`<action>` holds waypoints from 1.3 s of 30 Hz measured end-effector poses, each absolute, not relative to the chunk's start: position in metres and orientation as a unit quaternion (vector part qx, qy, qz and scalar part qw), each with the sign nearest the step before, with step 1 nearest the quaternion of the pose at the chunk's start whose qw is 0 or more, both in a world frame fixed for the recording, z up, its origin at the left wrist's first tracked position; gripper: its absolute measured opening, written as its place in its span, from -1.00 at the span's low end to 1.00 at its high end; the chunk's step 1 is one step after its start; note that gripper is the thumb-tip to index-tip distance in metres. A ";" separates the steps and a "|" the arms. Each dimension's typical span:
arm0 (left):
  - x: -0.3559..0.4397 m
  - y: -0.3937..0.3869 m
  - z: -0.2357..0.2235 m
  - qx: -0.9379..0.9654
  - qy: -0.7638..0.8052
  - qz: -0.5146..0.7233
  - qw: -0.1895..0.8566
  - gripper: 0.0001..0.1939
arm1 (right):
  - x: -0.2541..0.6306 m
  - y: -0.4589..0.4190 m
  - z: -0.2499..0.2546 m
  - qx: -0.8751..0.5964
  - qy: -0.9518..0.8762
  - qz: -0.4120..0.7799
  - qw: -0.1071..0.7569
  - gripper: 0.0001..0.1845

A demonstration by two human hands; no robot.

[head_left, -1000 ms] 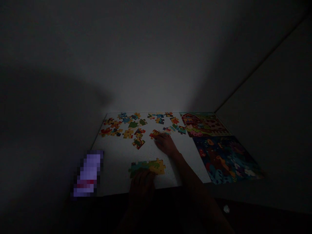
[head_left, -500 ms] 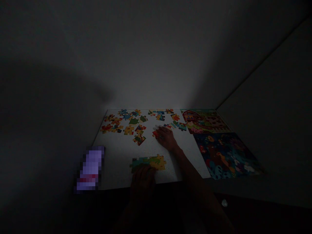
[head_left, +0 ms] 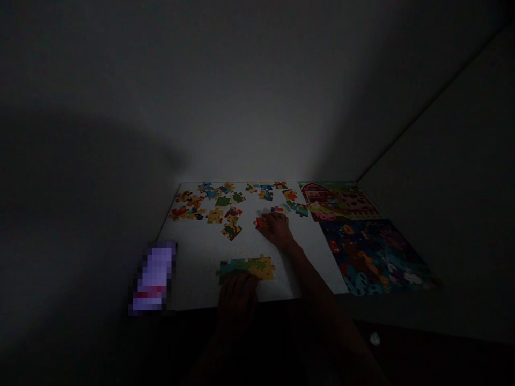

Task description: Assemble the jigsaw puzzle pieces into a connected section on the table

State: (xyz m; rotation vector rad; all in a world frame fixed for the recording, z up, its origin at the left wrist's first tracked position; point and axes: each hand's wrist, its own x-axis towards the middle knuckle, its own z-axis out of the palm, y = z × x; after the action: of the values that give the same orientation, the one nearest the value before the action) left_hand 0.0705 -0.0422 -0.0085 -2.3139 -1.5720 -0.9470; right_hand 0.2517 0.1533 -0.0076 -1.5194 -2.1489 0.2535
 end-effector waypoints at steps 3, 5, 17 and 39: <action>0.070 -0.042 -0.008 -0.778 -0.528 -0.325 0.095 -0.71 | 0.252 0.153 -0.007 -0.561 -0.786 0.096 0.242 -0.44; 0.070 -0.042 -0.007 -0.778 -0.529 -0.325 0.093 -0.71 | 0.252 0.153 -0.008 -0.563 -0.783 0.099 0.243 -0.45; 0.070 -0.042 -0.011 -0.777 -0.528 -0.333 0.080 -0.71 | 0.252 0.156 -0.011 -0.575 -0.769 0.112 0.256 -0.43; 0.069 -0.043 -0.009 -0.783 -0.529 -0.317 0.083 -0.70 | 0.263 0.155 -0.007 -0.542 -0.623 0.387 0.411 -0.53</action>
State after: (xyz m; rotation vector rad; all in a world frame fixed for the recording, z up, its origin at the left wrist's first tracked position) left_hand 0.0693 -0.0427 -0.0087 -2.3367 -1.5795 -0.9474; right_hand 0.2625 0.1546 -0.0069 -1.3653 -1.5681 0.9730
